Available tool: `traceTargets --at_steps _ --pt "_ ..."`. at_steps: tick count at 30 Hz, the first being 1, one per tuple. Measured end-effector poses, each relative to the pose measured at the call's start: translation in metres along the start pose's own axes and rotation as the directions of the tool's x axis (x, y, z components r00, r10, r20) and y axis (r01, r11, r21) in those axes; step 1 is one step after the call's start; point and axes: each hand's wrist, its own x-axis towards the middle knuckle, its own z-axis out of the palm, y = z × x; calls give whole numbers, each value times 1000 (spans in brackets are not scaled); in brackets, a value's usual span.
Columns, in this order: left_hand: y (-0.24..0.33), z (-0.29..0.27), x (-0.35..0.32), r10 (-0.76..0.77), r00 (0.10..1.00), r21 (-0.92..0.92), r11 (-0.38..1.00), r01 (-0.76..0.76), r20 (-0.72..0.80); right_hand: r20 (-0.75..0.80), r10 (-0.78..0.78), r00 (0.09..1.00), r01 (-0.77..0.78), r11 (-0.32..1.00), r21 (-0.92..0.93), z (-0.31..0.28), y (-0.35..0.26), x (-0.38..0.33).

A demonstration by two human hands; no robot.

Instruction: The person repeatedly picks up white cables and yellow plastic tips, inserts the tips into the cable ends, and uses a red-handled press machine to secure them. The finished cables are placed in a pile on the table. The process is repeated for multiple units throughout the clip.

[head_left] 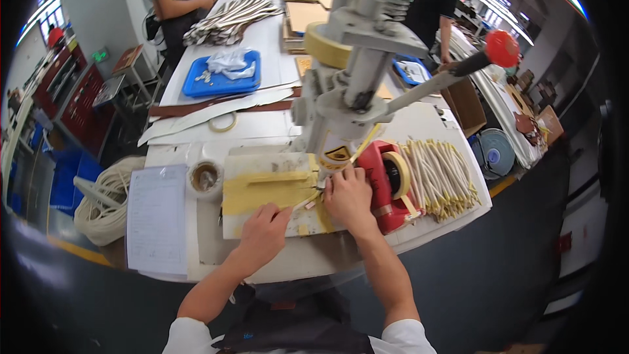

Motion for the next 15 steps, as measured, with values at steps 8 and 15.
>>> traceTargets --at_steps 8,15 --pt "2 -5 -1 64 997 -4 998 -64 42 -26 -2 1000 4 998 64 -2 -3 0" --pt "0 -3 -1 84 996 -34 996 -84 5 38 -7 999 7 1000 11 -6 -5 -1"
